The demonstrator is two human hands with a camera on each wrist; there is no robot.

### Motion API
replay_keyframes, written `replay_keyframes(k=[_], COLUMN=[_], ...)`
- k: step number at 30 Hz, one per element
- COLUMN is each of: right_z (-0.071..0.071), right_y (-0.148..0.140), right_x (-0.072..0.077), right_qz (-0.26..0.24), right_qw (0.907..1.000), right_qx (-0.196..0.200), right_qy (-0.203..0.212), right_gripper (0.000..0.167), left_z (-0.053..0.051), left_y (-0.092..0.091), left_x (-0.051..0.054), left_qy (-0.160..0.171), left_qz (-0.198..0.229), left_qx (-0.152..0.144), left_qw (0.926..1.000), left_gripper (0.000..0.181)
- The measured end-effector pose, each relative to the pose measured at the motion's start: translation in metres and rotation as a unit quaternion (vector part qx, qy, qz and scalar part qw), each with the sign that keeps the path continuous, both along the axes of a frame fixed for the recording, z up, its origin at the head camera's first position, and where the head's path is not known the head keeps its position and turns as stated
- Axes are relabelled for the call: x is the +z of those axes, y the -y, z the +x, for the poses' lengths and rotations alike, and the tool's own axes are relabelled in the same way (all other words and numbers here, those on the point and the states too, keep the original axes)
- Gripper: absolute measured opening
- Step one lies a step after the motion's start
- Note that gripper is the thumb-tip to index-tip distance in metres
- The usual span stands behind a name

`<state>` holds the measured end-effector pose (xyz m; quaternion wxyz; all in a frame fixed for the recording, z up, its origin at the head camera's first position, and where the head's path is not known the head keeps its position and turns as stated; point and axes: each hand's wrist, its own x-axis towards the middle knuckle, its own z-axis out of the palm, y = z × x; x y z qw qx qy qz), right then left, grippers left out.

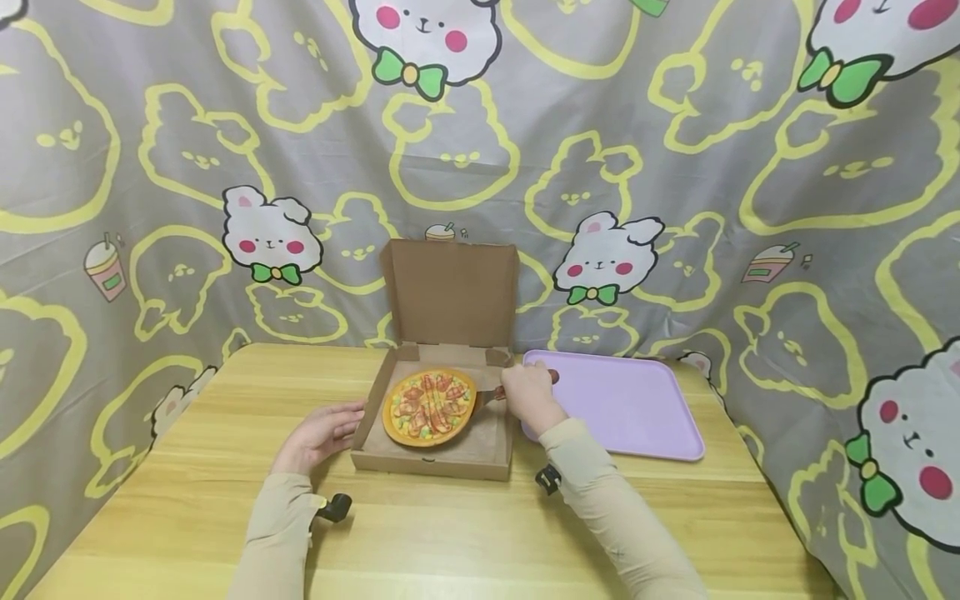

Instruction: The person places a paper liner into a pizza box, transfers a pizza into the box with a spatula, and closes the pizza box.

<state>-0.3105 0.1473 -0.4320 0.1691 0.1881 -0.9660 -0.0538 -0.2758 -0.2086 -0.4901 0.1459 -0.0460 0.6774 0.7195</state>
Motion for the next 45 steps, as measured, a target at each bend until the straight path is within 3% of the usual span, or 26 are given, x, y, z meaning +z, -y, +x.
replay_keyframes(k=[11, 20, 31, 36, 45], right_z=[-0.005, -0.007, -0.007, -0.003, 0.006], right_y=[0.005, 0.016, 0.025, 0.015, -0.01], right_x=[0.027, 0.051, 0.082, 0.085, 0.081], right_qz=[0.035, 0.073, 0.115, 0.128, 0.124], right_qw=[0.9974, 0.9962, 0.9928, 0.9913, 0.9914], right_qx=[0.009, 0.047, 0.03, 0.022, 0.039], right_qy=[0.063, 0.0, 0.01, 0.021, -0.015], right_gripper=[0.006, 0.007, 0.006, 0.004, 0.01], left_z=[0.0, 0.001, 0.002, 0.003, 0.0], left_y=[0.001, 0.0, -0.002, -0.005, -0.003], left_x=[0.0, 0.002, 0.003, 0.004, 0.001], left_qy=[0.005, 0.001, 0.011, 0.011, 0.015], left_qz=[0.003, 0.0, -0.008, -0.01, -0.001], left_qx=[0.007, 0.005, 0.015, 0.014, 0.019], left_qw=[1.0, 1.0, 0.9998, 0.9998, 0.9997], left_gripper=[0.053, 0.052, 0.052, 0.051, 0.054])
